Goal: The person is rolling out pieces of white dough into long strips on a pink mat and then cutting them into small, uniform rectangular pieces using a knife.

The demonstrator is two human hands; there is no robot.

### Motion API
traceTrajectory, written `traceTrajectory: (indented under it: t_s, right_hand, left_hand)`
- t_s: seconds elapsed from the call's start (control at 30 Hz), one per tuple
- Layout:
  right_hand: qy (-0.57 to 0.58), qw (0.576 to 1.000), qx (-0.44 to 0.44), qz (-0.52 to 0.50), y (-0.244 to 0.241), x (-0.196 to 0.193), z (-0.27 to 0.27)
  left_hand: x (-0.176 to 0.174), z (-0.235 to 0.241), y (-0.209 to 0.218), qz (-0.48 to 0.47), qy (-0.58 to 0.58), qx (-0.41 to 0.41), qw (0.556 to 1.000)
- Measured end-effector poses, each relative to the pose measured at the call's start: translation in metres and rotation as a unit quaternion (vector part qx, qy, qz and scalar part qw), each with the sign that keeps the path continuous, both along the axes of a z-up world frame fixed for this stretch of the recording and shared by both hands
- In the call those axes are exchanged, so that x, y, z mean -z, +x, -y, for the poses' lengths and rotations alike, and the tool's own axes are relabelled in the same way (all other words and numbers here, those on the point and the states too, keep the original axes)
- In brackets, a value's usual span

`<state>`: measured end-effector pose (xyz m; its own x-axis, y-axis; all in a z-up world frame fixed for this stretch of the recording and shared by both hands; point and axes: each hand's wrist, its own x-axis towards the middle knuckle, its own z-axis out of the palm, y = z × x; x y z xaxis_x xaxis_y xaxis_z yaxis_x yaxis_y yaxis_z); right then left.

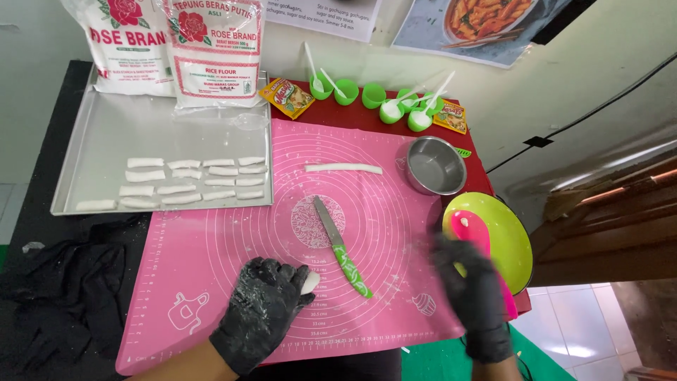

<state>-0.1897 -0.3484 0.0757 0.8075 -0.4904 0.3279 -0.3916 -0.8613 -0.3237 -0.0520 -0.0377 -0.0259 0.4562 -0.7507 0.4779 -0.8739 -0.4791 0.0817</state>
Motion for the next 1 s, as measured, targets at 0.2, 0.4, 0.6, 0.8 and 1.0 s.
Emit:
traceTrajectory:
  t_s: [0.2,0.4,0.6,0.8,1.0]
  right_hand:
    - [0.090,0.971,-0.172,-0.138,0.035,0.021,-0.084]
    - [-0.122,0.970,-0.176,-0.114,0.046,0.050,-0.082]
    - [-0.092,0.979,-0.136,-0.119,0.033,0.051,-0.062]
    - [-0.139,0.975,-0.047,-0.166,0.009,0.050,-0.035]
    - [-0.226,0.958,-0.017,-0.176,-0.004,0.066,-0.018]
  left_hand:
    - [-0.036,0.001,0.007,0.019,-0.029,0.041,0.999]
    - [-0.044,0.002,0.014,-0.039,0.016,0.077,0.996]
    - [-0.038,0.002,0.016,-0.013,-0.077,0.060,0.995]
    - [-0.040,0.003,0.019,-0.039,-0.056,0.050,0.996]
    - [-0.040,0.004,0.019,0.000,-0.064,0.107,0.992]
